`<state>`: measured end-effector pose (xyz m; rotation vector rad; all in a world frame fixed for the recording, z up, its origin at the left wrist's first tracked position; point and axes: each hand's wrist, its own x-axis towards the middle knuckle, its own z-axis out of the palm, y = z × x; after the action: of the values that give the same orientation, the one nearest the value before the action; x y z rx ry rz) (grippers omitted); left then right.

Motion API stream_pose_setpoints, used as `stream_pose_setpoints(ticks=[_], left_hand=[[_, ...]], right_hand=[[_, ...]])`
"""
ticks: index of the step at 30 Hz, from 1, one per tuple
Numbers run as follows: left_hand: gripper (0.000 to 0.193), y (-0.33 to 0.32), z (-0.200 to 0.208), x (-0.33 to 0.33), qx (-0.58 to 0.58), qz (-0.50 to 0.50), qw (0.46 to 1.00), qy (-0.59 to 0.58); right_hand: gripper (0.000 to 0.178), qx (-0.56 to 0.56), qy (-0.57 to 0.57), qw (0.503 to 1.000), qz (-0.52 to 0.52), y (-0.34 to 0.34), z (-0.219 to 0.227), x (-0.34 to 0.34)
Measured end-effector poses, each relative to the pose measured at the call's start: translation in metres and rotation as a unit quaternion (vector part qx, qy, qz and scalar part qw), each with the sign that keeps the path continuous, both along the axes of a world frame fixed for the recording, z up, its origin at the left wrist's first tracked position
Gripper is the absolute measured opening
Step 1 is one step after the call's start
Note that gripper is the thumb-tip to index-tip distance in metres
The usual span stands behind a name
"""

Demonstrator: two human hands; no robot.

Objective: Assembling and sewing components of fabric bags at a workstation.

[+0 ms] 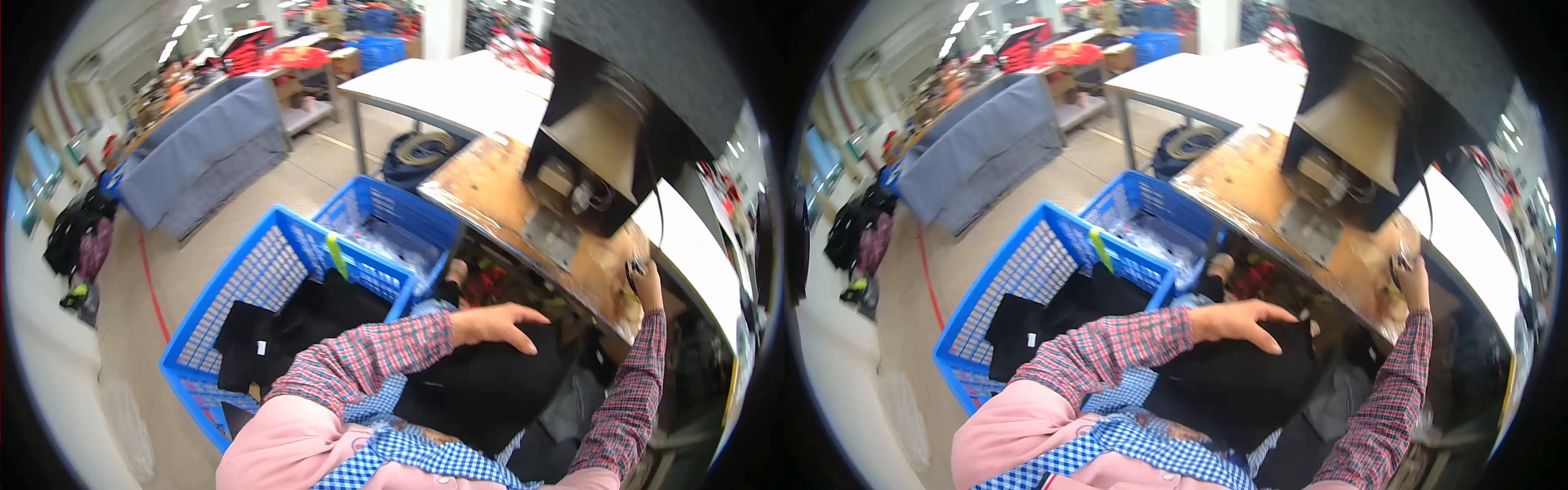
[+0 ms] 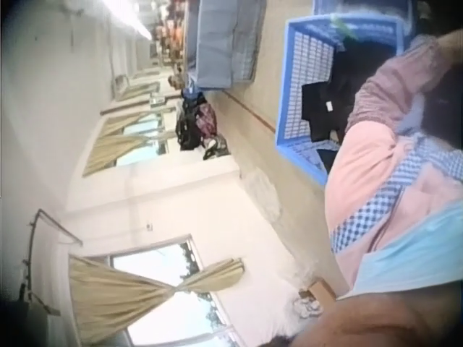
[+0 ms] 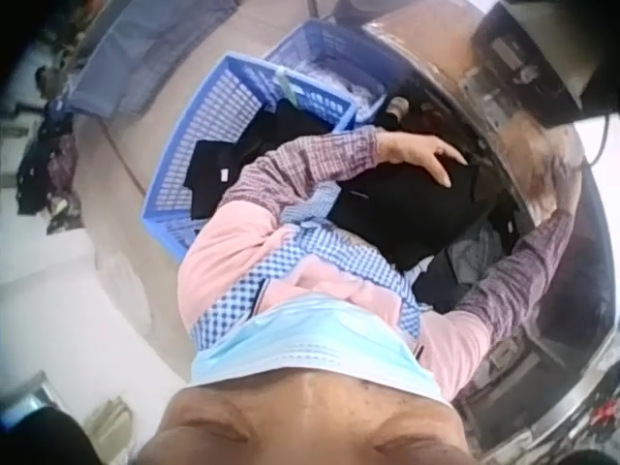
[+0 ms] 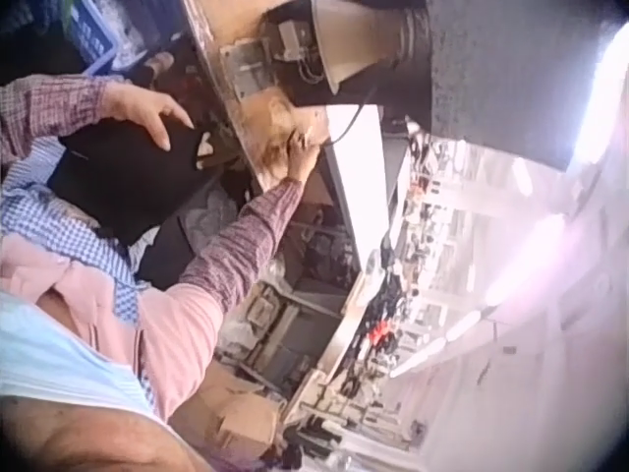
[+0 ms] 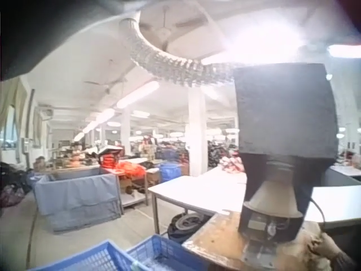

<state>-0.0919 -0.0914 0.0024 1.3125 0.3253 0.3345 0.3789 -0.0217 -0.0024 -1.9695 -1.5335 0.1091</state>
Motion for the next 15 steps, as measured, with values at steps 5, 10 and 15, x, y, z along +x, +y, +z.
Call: stream_pose_setpoints(ticks=[5, 10, 15], left_hand=[[0.069, 0.004, 0.009, -0.008, -0.044, 0.008, 0.999, 0.017], [0.062, -0.001, 0.018, 0.003, -0.099, 0.013, 0.994, 0.036], [0.064, -0.009, 0.017, 0.012, -0.078, -0.016, 0.996, 0.042]], right_hand=[[0.045, -0.051, 0.265, 0.949, 0.163, -0.086, 0.076, -0.088], [0.059, -0.183, -0.078, 0.95, 0.239, -0.159, 0.156, -0.168], [0.061, -0.191, -0.171, 0.914, 0.313, -0.178, 0.161, -0.179]])
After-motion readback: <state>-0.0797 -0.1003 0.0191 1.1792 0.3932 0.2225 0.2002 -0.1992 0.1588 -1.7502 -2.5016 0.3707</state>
